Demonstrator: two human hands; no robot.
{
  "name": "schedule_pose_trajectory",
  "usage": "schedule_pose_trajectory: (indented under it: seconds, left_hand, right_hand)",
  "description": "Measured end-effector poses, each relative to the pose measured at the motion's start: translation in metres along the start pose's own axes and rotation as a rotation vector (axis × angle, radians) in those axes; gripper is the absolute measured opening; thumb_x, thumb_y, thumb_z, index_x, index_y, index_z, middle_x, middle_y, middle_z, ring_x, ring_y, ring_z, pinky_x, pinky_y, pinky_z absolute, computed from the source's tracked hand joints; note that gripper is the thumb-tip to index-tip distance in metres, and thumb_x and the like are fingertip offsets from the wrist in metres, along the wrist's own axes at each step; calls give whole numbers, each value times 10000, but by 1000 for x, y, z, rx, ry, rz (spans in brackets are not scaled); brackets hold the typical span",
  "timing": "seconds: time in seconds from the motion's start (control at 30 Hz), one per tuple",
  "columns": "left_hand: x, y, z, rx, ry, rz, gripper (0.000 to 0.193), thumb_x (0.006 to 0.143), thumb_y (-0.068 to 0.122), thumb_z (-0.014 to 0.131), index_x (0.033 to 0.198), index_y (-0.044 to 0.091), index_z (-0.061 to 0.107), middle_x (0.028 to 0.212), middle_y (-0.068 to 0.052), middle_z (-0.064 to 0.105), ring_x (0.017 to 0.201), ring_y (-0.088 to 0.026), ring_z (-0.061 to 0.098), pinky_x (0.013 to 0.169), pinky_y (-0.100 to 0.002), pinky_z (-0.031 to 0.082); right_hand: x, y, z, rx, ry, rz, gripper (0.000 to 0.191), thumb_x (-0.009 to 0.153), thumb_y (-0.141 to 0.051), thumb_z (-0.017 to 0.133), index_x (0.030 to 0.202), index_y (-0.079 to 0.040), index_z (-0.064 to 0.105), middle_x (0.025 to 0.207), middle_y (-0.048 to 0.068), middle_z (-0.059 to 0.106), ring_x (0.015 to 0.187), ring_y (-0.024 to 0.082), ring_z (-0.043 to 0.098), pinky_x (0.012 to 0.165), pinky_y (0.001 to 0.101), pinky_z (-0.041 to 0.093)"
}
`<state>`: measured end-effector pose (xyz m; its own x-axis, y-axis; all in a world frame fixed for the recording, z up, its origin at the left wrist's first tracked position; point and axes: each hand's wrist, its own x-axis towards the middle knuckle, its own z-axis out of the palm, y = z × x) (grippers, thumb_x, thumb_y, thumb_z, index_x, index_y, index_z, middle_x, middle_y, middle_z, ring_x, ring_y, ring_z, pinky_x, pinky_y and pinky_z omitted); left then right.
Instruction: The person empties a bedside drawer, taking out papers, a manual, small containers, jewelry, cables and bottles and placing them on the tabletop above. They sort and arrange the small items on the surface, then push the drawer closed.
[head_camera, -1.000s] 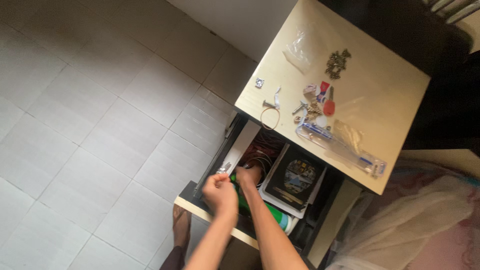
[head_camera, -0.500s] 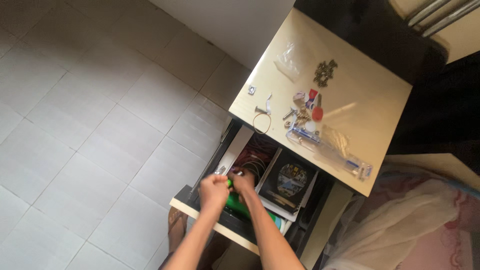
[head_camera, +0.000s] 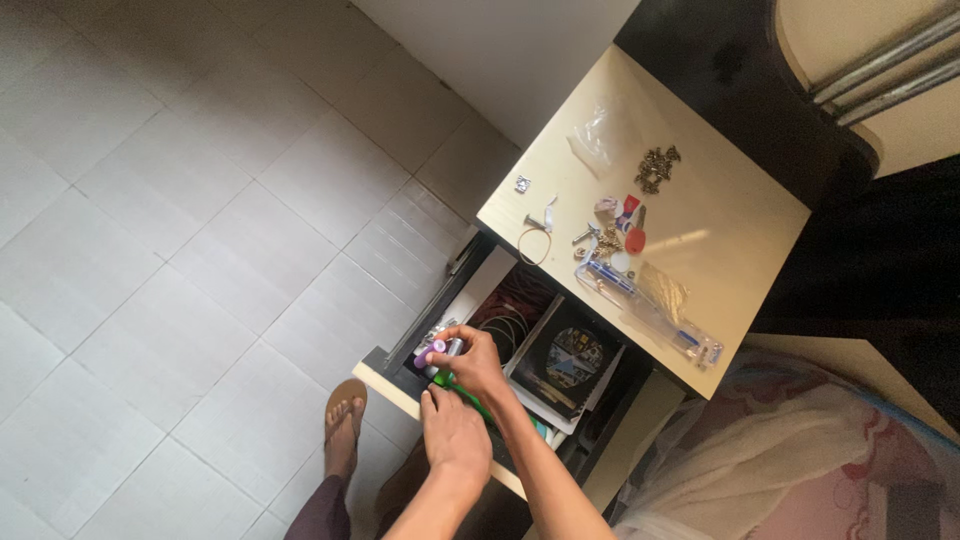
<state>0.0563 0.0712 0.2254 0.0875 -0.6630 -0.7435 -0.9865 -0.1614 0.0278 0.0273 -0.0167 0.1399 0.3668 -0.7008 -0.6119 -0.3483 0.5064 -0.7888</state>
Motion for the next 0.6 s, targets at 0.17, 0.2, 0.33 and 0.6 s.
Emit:
schedule_pose_trajectory:
  seconds: [0.17,0.2,0.33,0.6]
  left_hand:
    - [-9,-17,-7,-4,-68,45,533,959,268,598,1398,-33,564,1469,-243,494,1428,-402,347,1199,-510,156]
    - [-8,-20,-7,-4,-83,47,540,952,263,606,1401,-34,562,1462,-236,507,1421,-392,363,1205,-508,155]
    - [-7,-22,-9,-29,-51,47,561,933,269,617,1394,-45,555,1447,-232,515,1409,-377,371,1211,-501,136]
    - [-5,-20,-12,-83,-102,44,534,930,274,620,1370,-26,576,1456,-226,505,1439,-394,345,1222,-510,133]
  right_hand:
    - [4,12,16,-363,18,-284,291,624,-20,898,882,-63,772,833,22,763,794,134,709,743,313,557]
    - [5,14,19,-412,19,-278,303,619,-9,884,897,-71,778,837,26,761,801,144,718,761,324,561]
    - [11,24,22,-403,-15,-167,308,635,-8,884,920,-77,788,843,51,768,823,155,724,776,318,566]
    - [27,51,17,-254,-28,-115,309,645,54,837,924,-65,782,917,28,778,879,117,727,800,265,587]
